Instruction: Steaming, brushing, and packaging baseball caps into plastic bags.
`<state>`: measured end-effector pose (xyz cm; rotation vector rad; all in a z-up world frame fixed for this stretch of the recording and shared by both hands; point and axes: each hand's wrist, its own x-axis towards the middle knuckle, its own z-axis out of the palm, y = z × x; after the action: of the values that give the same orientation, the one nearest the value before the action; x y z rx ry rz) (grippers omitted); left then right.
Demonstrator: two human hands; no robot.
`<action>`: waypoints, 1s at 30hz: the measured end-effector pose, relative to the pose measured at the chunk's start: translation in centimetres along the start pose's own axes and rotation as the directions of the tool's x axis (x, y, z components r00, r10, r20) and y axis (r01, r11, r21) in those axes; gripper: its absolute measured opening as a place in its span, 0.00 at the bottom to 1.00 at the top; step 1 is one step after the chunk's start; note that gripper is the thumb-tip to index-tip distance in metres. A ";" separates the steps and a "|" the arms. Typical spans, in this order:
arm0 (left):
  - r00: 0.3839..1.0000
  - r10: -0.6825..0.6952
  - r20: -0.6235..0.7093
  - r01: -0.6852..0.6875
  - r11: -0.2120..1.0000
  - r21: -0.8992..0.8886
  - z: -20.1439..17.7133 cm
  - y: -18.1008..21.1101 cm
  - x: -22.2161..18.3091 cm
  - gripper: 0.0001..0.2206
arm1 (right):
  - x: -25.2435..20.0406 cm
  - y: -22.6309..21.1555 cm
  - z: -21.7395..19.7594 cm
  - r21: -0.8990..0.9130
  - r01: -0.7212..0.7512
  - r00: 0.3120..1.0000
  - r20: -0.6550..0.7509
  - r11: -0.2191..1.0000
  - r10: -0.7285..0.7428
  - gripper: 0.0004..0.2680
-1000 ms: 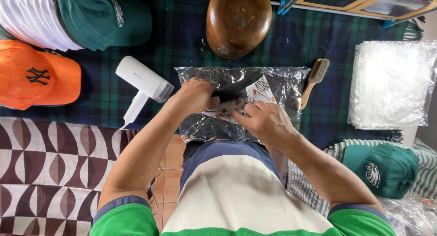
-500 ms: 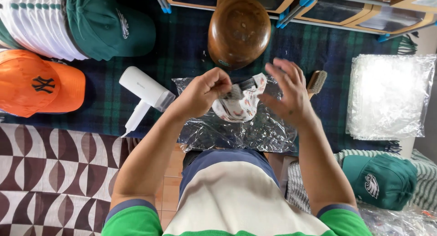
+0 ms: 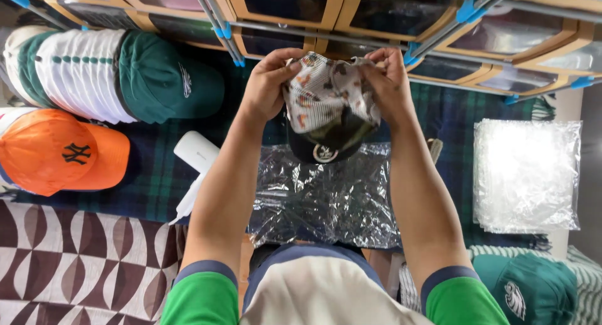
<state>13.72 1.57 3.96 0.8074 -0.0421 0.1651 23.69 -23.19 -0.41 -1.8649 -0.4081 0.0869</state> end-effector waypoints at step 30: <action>0.978 0.057 -0.202 0.126 0.608 0.784 -6.0 -8.4 0.6 0.16 | -1.0 1.9 4.5 0.035 -0.489 0.865 -0.110 0.871 0.490 0.19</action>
<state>15.53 0.27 -6.16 1.6996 0.2726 0.2352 22.04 -19.91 -3.87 -1.9189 0.1584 0.3221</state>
